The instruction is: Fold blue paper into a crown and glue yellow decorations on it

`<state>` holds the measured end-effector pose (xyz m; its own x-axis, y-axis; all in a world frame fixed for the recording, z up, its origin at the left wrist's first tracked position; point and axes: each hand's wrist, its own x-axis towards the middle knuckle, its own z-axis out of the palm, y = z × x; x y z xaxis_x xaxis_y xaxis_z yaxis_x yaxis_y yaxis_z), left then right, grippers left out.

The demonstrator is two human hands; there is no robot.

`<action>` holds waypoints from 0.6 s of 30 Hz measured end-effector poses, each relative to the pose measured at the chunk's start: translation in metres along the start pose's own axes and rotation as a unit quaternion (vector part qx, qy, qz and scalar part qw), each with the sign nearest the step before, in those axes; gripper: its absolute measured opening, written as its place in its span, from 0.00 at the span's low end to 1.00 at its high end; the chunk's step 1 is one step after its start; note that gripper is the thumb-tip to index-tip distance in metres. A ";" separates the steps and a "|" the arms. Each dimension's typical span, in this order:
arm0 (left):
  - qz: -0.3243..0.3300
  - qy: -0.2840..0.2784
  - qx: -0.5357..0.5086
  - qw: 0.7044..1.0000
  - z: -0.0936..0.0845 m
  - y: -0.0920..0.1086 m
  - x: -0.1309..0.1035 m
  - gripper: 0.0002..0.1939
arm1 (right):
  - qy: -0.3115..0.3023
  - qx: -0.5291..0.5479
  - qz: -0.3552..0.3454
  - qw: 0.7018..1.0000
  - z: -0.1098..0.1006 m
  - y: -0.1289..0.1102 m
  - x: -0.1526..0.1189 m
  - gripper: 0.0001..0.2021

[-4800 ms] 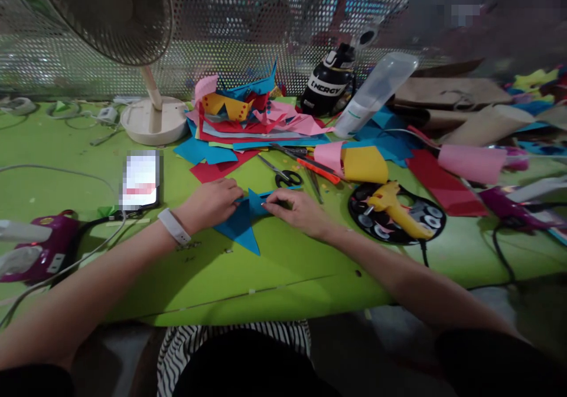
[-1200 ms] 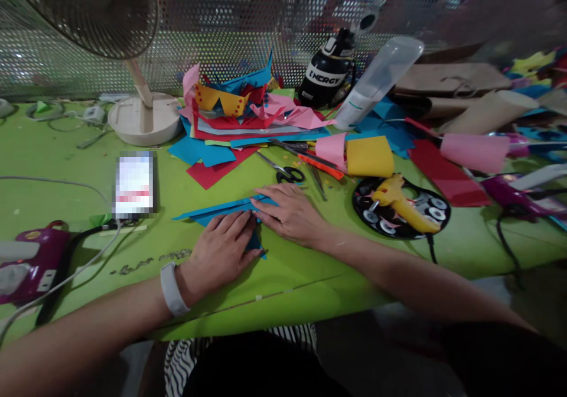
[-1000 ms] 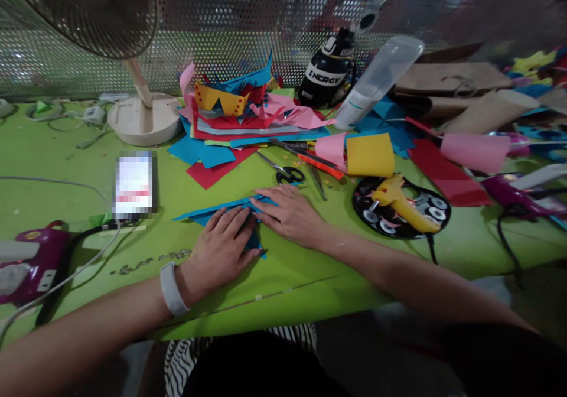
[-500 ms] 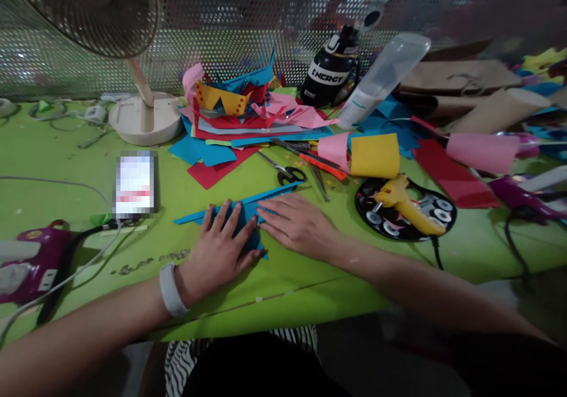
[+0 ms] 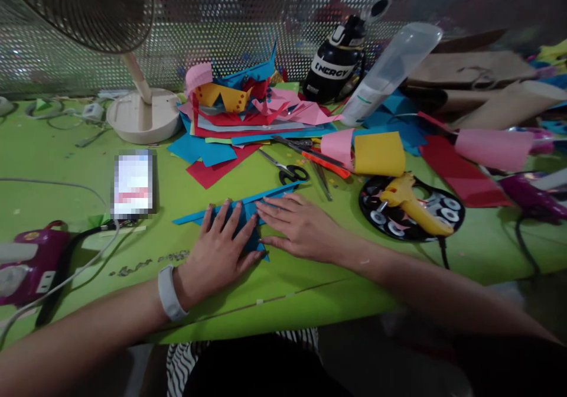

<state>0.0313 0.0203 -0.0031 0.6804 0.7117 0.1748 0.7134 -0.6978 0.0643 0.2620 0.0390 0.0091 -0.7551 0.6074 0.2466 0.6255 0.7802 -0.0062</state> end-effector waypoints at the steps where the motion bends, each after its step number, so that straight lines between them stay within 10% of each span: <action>1: 0.000 -0.001 -0.001 1.000 0.000 0.000 0.000 0.32 | -0.003 0.004 -0.002 1.000 0.000 0.001 0.000 0.22; 18: 0.003 0.012 -0.001 1.000 0.000 -0.001 0.001 0.32 | 0.014 0.004 0.019 1.000 0.003 -0.003 0.001 0.26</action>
<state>0.0312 0.0212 -0.0029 0.6811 0.7049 0.1979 0.7085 -0.7027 0.0647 0.2593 0.0377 0.0069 -0.7251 0.6320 0.2735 0.6518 0.7580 -0.0235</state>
